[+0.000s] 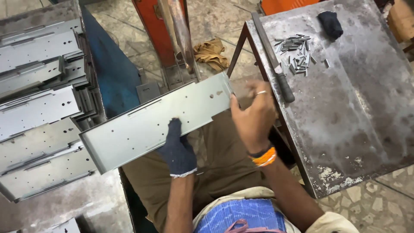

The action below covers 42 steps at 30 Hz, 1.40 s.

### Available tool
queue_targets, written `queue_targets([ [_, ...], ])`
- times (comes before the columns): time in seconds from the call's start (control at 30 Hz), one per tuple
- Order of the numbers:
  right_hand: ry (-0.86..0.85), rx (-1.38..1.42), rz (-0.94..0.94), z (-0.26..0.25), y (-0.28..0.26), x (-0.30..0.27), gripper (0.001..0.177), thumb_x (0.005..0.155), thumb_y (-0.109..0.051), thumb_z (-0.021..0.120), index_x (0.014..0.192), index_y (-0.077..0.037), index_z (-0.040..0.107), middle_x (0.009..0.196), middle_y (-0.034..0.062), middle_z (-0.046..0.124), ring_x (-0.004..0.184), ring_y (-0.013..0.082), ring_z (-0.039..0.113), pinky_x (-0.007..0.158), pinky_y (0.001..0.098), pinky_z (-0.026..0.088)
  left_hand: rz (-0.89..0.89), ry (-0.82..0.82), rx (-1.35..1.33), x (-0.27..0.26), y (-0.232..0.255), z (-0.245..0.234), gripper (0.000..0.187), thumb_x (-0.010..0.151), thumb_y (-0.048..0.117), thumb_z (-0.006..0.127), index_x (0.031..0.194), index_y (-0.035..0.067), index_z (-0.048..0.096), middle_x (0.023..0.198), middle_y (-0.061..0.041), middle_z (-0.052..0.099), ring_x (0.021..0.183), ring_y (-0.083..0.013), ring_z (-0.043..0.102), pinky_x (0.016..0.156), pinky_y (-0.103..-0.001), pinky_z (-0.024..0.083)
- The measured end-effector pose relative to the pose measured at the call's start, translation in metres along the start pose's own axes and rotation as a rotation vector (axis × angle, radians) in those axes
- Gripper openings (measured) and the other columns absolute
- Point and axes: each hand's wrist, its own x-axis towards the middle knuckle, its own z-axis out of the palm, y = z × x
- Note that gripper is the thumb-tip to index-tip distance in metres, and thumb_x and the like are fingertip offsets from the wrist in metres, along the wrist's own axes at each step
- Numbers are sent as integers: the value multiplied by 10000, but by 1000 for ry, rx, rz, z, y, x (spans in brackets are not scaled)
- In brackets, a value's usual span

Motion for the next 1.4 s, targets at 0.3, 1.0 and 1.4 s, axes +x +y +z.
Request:
queue_targets([
  [0.3,-214,-18,-151,1,0,1,159,981,-178,682,1058,-52,739,768,174,707,684,396,677,617,497,495,805,-372,1239,9,28,-33,621,720,-143,582,1325,-22,657,1342,-242,673,1307,-376,619,1153,-448,444],
  [1.0,-169,195,-378,10,-43,42,238,965,-144,679,1133,17,726,820,218,691,670,375,682,622,460,507,977,-353,1090,22,56,-9,415,847,-120,646,1242,7,674,1277,-231,696,1262,-369,665,1131,-446,509],
  [1.4,-285,46,-335,13,-60,55,184,907,-195,692,915,-17,738,606,239,609,608,438,640,575,525,482,969,-329,1258,14,85,14,424,793,-89,617,1198,-1,711,1233,-233,721,1184,-381,686,1089,-469,490],
])
